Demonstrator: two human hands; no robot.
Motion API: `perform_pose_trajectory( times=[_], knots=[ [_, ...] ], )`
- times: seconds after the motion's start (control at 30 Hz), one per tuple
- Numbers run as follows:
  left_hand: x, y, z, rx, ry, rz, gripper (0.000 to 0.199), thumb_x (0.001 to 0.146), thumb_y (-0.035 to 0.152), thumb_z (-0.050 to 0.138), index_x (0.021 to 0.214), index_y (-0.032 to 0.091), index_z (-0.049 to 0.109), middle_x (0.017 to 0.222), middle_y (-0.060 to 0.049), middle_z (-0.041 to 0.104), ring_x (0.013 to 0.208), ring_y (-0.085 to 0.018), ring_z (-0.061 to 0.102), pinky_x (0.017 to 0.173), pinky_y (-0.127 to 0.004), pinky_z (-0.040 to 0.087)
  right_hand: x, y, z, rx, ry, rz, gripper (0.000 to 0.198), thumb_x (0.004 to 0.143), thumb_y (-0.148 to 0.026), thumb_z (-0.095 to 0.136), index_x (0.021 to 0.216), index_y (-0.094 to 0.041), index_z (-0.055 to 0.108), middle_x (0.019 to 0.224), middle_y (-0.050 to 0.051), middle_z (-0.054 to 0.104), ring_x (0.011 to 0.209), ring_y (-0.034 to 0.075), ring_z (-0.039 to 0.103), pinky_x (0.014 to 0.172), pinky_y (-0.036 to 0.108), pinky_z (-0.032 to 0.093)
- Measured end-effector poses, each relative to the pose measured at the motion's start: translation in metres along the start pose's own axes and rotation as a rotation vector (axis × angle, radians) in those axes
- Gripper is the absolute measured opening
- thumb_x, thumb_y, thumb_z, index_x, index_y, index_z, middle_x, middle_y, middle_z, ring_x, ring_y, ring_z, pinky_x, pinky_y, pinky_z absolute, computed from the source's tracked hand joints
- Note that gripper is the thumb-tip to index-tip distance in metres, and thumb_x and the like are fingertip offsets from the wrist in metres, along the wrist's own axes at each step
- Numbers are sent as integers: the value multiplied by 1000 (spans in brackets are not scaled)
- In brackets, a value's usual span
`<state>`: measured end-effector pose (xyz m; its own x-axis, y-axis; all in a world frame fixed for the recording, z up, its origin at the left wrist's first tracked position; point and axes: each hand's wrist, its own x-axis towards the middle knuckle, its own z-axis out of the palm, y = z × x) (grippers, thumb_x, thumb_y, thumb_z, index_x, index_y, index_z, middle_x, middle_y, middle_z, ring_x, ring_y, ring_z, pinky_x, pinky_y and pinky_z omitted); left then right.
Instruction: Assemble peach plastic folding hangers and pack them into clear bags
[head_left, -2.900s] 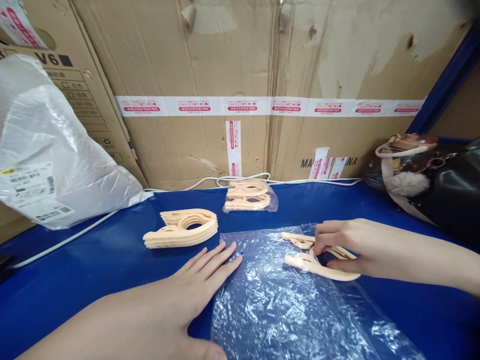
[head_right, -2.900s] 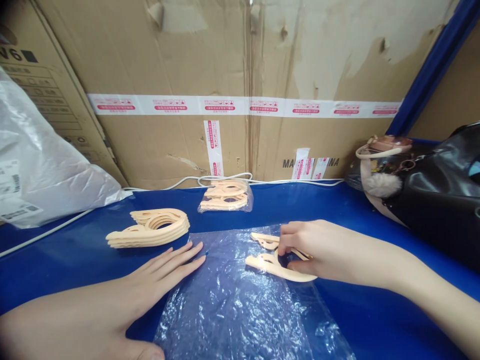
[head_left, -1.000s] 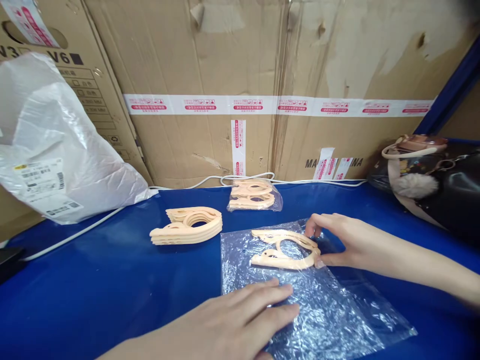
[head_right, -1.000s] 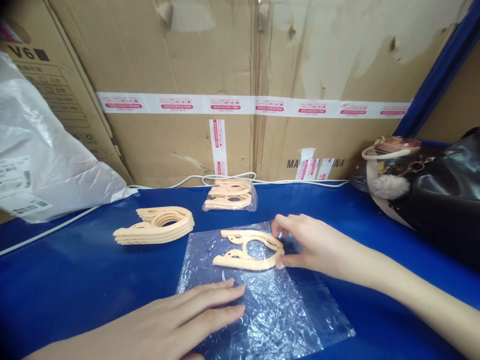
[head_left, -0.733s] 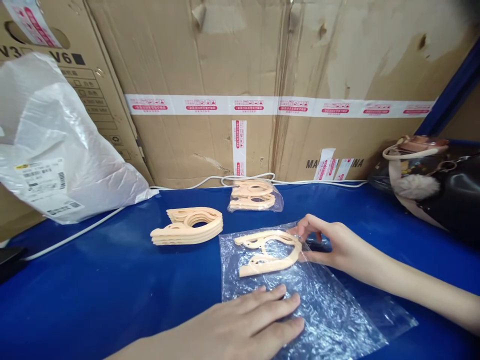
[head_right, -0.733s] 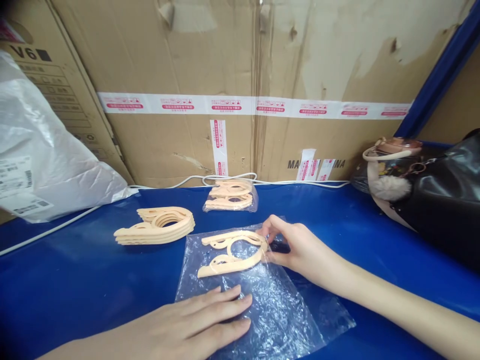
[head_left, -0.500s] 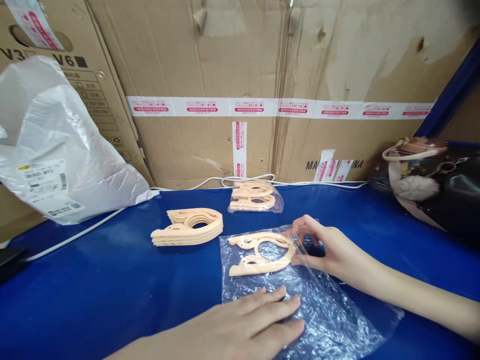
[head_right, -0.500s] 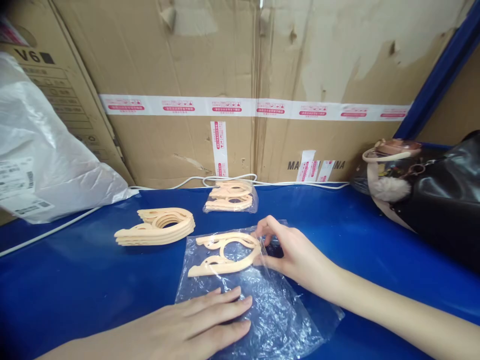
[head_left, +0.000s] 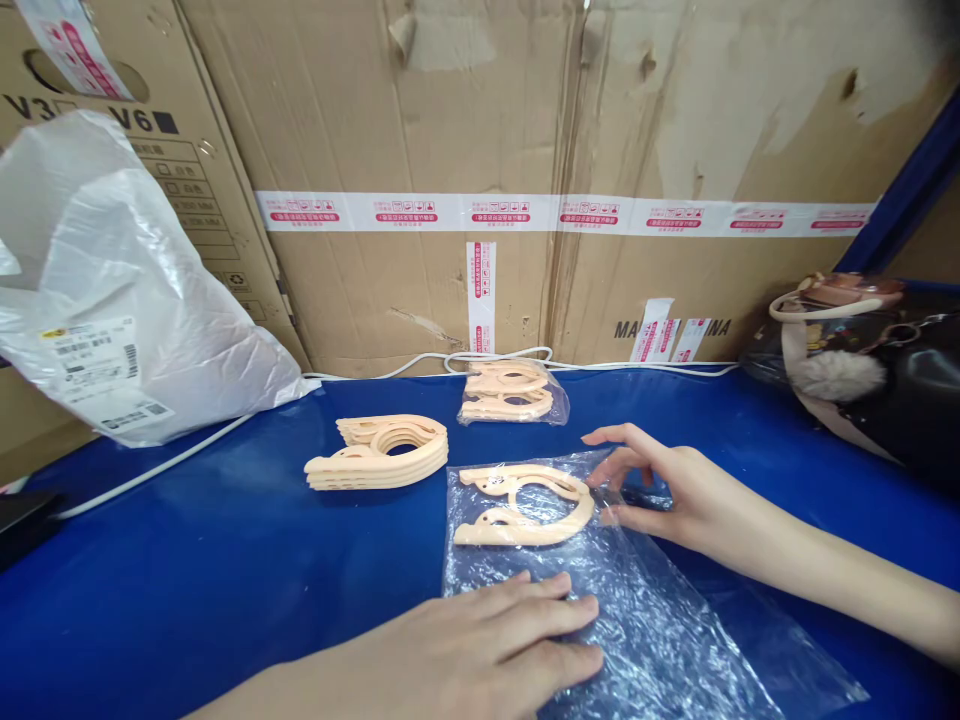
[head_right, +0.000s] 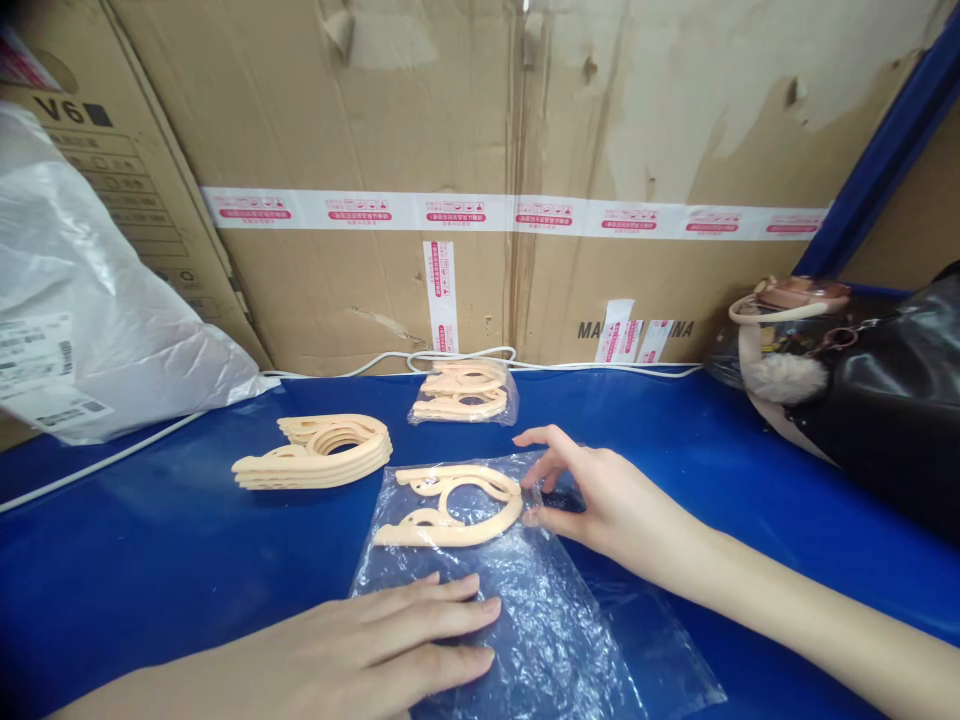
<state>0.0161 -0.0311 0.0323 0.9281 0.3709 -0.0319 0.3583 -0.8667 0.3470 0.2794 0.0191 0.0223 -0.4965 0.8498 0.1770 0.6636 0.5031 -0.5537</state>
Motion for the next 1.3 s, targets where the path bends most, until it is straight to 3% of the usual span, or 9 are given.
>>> perform_pose_trajectory(
  times=[0.17,0.37,0.57,0.73,0.83,0.93,1.07,1.2,1.3],
  knots=[
    [-2,2,-5,13,-3,-48,55,87,5,54,138,23,47,147,-4,36,137,-24,31,113,-39,29,-2,-10,-7,57,-11,143,45,81,-35,64,121,-24,47,94,3,75,79,21,67,73,35,49],
    [-3,-4,1,-57,51,-36,56,89,8,53,140,29,43,148,-1,37,136,-22,32,112,-38,29,-2,-10,-8,127,-61,141,47,79,-36,66,122,-25,49,99,3,74,82,21,66,71,33,46],
    [-2,-5,2,-58,33,-42,55,87,7,54,139,25,44,150,-1,33,139,-23,27,113,-38,26,-3,-9,-7,133,-82,101,40,83,-37,62,120,-26,50,101,2,74,80,19,68,68,30,46],
    [3,9,-11,68,-105,-96,51,85,8,55,135,20,51,146,-5,38,137,-26,30,111,-40,31,-7,-2,-15,-9,-113,75,54,81,-36,65,131,-27,46,109,4,71,91,23,67,81,35,50],
    [0,11,-15,97,-51,-109,51,84,7,52,134,21,52,147,-4,40,138,-24,31,111,-38,32,-15,6,-26,-99,-206,0,73,77,-42,70,141,-34,37,133,3,58,118,27,56,98,41,45],
    [-11,-7,-24,89,174,-153,50,89,14,50,136,28,47,151,0,34,140,-22,27,113,-41,29,-24,14,-34,-152,-305,-69,87,72,-48,73,146,-39,28,150,1,39,134,31,38,109,45,35],
    [-36,-56,-50,112,372,-401,49,92,39,51,139,34,41,156,-1,24,141,-29,23,111,-49,29,-30,20,-36,-137,-327,-51,91,73,-46,73,148,-37,23,152,2,33,135,33,36,109,45,35],
    [-63,-99,-73,86,270,-643,70,81,56,61,142,30,38,151,-5,34,136,-31,35,110,-47,31,-30,20,-36,-131,-331,-19,87,76,-45,71,148,-39,22,153,0,32,135,32,35,110,45,34],
    [-73,-111,-79,76,220,-726,75,77,60,62,141,28,38,149,-7,39,130,-32,44,105,-44,38,-28,16,-37,-143,-329,-9,85,78,-45,69,148,-39,21,153,-1,30,136,31,34,111,45,32]
  ],
)
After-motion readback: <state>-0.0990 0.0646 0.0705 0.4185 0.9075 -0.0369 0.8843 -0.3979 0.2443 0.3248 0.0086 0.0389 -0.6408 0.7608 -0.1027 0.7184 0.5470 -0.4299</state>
